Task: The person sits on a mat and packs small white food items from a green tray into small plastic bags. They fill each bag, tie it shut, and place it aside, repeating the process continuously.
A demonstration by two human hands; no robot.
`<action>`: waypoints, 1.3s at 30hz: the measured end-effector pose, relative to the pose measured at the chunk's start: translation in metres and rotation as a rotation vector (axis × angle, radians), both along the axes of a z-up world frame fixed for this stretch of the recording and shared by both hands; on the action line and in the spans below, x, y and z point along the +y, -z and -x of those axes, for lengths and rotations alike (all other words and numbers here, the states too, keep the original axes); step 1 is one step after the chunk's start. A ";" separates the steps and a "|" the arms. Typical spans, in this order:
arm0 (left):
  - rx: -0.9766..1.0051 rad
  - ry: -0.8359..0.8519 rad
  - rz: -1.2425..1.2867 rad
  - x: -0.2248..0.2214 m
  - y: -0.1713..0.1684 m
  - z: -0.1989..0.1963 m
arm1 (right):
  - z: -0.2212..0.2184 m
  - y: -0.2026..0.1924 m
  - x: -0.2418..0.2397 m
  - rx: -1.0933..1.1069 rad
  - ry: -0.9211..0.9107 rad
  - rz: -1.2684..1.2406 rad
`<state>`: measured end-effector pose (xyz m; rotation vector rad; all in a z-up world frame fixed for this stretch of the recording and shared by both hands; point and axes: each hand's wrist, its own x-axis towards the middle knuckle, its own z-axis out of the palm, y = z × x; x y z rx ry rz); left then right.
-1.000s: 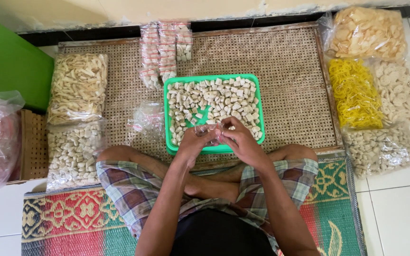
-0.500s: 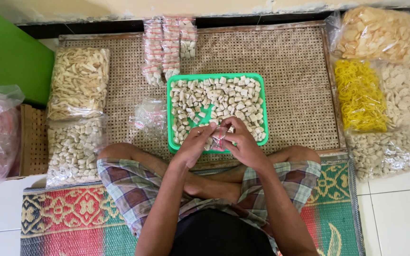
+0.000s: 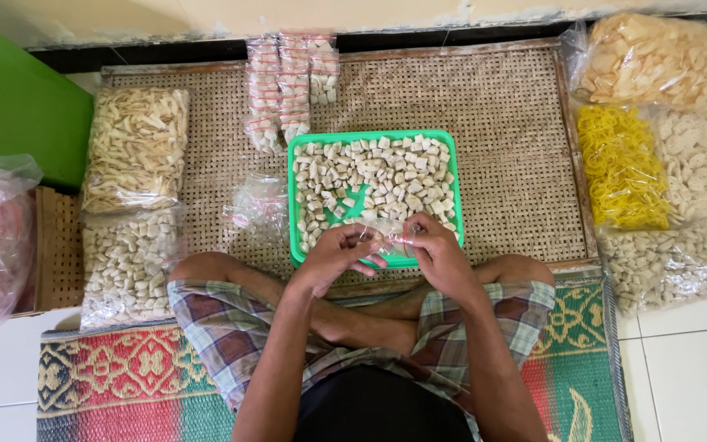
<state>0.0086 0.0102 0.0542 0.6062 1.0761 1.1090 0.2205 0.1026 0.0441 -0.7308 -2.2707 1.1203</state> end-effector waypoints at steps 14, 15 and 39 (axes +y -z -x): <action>-0.022 -0.030 -0.049 0.002 0.014 -0.004 | 0.005 0.000 -0.011 0.108 0.084 0.023; -0.027 -0.035 -0.043 0.003 0.014 -0.004 | 0.007 -0.001 -0.011 0.131 0.089 0.032; -0.073 -0.039 -0.035 -0.002 0.004 0.008 | 0.010 0.001 -0.007 0.095 -0.026 0.174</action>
